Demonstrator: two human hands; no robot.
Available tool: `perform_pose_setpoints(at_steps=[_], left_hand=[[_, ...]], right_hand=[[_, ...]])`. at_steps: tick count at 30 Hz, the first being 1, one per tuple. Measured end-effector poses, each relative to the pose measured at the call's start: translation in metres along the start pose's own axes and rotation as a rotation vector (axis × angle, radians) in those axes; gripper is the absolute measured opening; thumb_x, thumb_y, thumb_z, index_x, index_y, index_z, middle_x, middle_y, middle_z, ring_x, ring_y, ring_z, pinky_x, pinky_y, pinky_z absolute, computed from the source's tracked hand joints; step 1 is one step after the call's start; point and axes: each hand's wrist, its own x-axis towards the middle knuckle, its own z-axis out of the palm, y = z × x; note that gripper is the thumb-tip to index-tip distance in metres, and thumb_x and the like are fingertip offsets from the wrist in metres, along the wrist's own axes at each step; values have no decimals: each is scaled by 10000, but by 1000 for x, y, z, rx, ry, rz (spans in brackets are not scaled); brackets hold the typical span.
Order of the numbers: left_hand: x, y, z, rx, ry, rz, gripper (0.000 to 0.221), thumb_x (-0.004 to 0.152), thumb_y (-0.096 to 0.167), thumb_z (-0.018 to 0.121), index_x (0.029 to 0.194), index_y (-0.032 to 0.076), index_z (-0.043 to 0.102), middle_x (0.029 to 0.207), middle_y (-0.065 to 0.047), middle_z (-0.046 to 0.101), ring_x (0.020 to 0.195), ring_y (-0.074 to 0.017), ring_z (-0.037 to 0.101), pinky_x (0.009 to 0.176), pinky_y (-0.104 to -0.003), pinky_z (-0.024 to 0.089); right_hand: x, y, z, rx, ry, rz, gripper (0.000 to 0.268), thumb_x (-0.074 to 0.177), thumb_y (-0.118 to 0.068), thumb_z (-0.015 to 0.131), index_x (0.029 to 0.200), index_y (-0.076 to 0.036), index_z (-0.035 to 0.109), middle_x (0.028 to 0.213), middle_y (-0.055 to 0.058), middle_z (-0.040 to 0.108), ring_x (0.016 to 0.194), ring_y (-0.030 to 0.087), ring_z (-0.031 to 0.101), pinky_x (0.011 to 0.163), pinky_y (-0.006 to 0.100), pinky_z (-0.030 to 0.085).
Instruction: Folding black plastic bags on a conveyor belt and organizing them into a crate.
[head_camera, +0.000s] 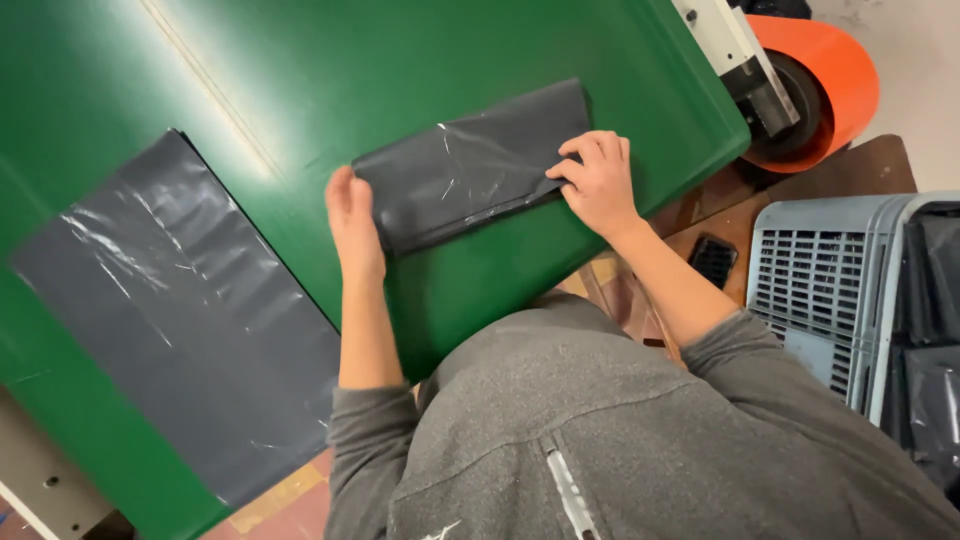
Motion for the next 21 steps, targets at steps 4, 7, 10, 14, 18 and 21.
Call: perform_pose_setpoints(at_steps=[4,7,10,14,18,21], left_hand=[[-60,26,37,1094,192,726,660,838,431,790,1328,78,522,1339,-119,579,1139,-291,601,953,-470,482],[-76,23,37,1828,-31,1100,509,790,340,794,1201,95,623,1194,-81,627,1138,-305,596,896,-457,484],[-70,7,26,2146,-292,955,217,897,249,749,1073,149,669,1068,-15,646,1063,-239,633,797,-417,498],[-70,-4,49,2025,-675,630,104,880,217,685,927,123,682,950,-38,702,946,-249,685,747,-407,535],[-45,10,99,1758,-830,377,181,836,291,696,894,123,734,891,-96,728,850,-316,705,703,-435,537],[20,-7,87,1260,-749,73,352,946,392,595,914,77,751,906,-96,759,861,-262,730,788,-370,564]], right_hand=[[6,-19,-14,-69,-53,-52,229,715,-34,717,927,-119,738,1219,77,632,1232,324,533,1017,475,407],[13,-54,-19,-60,-118,-126,273,767,-38,676,1038,-42,708,1320,146,601,1335,378,498,1119,507,397],[8,-92,-6,85,-230,-229,433,785,-55,671,1206,41,654,1388,196,572,1395,407,469,1177,533,374],[-30,-106,24,308,-294,-272,486,859,-91,700,1309,64,597,1378,223,604,1361,397,513,1170,518,380],[-74,-77,32,411,-303,-179,398,938,-61,675,1329,-21,617,1328,161,666,1321,360,585,1192,485,416],[-98,-51,42,703,-334,55,371,981,-58,592,1349,-59,643,1319,136,712,1312,331,627,1199,477,421]])
